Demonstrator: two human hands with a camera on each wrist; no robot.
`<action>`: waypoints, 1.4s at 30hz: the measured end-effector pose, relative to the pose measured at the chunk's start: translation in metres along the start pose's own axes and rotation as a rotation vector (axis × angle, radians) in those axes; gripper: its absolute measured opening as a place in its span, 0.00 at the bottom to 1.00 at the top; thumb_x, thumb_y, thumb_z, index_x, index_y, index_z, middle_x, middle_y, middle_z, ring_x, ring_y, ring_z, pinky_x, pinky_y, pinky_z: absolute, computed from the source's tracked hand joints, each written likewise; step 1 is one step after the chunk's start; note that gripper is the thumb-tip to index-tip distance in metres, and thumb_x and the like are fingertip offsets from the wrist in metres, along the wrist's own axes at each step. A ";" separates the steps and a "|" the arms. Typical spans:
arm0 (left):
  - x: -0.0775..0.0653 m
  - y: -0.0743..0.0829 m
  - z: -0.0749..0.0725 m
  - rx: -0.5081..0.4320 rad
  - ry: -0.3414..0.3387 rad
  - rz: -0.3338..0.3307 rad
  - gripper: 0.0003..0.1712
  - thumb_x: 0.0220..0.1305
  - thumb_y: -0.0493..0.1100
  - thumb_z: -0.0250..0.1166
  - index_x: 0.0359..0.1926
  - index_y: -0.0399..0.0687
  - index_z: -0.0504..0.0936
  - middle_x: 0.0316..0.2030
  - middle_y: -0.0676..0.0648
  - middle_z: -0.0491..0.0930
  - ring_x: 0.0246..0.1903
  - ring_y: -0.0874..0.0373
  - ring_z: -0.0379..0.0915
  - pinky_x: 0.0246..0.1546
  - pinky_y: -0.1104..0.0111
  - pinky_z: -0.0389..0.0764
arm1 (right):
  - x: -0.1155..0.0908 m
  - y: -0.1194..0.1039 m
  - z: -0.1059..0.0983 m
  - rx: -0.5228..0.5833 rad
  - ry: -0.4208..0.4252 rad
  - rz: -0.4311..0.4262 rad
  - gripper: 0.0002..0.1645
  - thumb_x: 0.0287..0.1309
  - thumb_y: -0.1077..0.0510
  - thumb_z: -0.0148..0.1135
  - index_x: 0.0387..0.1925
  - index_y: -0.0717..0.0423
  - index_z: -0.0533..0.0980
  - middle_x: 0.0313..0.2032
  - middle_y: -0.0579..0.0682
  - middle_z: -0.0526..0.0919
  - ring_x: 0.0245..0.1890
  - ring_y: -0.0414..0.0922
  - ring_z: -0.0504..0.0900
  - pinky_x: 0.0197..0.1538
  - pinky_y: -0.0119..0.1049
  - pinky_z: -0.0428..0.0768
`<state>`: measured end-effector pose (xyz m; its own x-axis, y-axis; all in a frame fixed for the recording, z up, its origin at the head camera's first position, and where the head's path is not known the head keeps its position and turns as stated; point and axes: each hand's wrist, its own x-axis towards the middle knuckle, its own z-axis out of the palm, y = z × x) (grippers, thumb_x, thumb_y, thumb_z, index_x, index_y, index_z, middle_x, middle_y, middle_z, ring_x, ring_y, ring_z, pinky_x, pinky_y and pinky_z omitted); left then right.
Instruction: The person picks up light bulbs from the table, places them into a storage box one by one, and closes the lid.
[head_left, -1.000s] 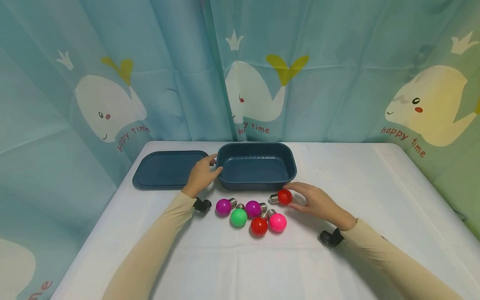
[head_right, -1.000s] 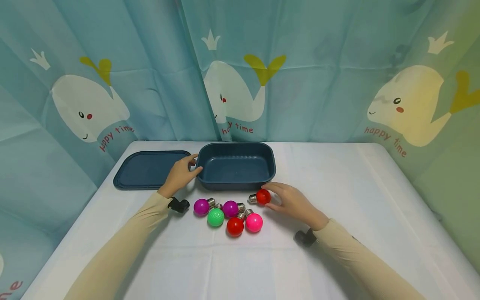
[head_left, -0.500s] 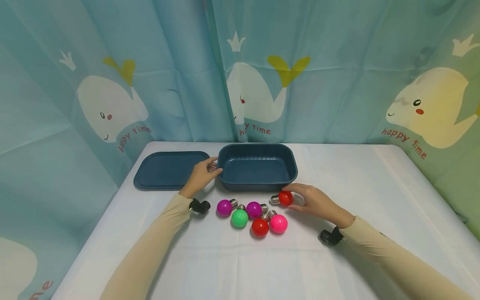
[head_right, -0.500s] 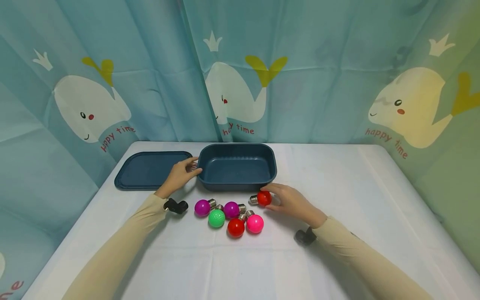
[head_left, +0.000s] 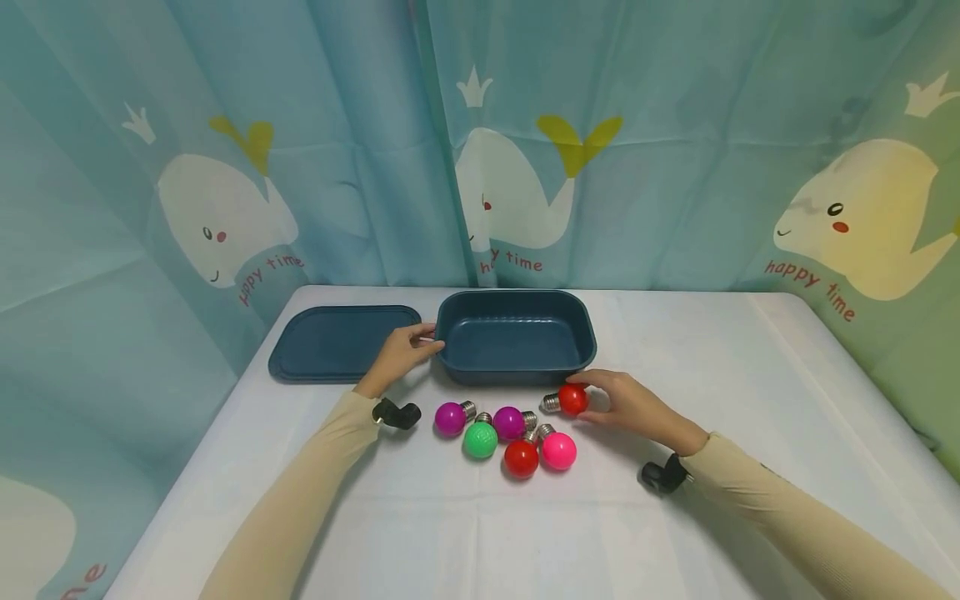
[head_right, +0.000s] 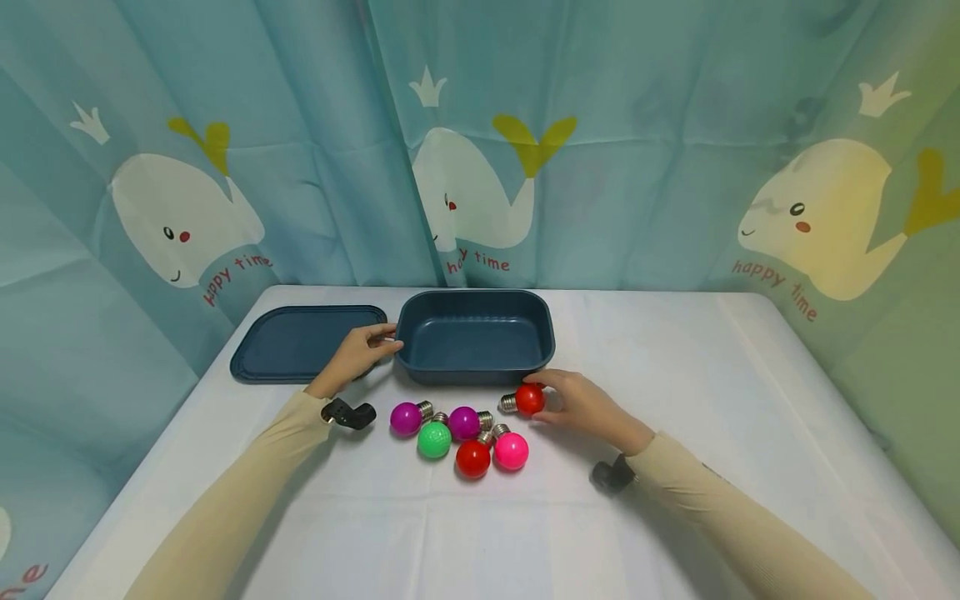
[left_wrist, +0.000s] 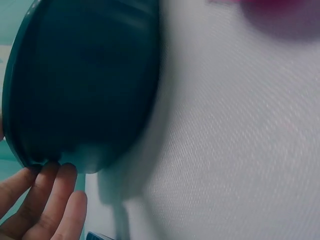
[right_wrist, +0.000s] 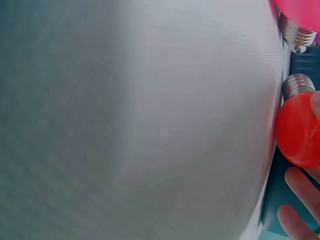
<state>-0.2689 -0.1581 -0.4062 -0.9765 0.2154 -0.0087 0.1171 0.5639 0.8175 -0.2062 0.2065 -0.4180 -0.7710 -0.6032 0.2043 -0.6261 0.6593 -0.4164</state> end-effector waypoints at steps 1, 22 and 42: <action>-0.001 0.000 0.000 -0.007 -0.002 -0.004 0.31 0.63 0.46 0.61 0.64 0.36 0.68 0.59 0.35 0.73 0.57 0.43 0.72 0.57 0.55 0.76 | 0.000 0.000 0.001 0.017 0.002 0.004 0.31 0.42 0.59 0.75 0.52 0.63 0.76 0.47 0.55 0.83 0.46 0.50 0.81 0.49 0.45 0.83; -0.001 0.002 0.002 -0.447 -0.098 -0.160 0.33 0.65 0.34 0.57 0.68 0.33 0.57 0.63 0.32 0.61 0.56 0.47 0.70 0.61 0.56 0.74 | 0.004 0.015 0.005 0.299 -0.057 0.188 0.32 0.44 0.57 0.74 0.52 0.65 0.75 0.48 0.61 0.81 0.43 0.52 0.83 0.47 0.43 0.84; -0.004 0.002 0.006 -0.465 -0.091 -0.140 0.33 0.65 0.34 0.56 0.69 0.34 0.55 0.64 0.31 0.60 0.58 0.44 0.67 0.61 0.56 0.73 | 0.002 0.020 0.009 0.297 -0.025 0.171 0.30 0.43 0.58 0.75 0.50 0.63 0.77 0.46 0.59 0.83 0.42 0.50 0.84 0.47 0.42 0.84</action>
<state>-0.2635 -0.1533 -0.4078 -0.9549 0.2431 -0.1705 -0.1279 0.1813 0.9751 -0.2191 0.2144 -0.4337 -0.8565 -0.5084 0.0888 -0.4237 0.5943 -0.6836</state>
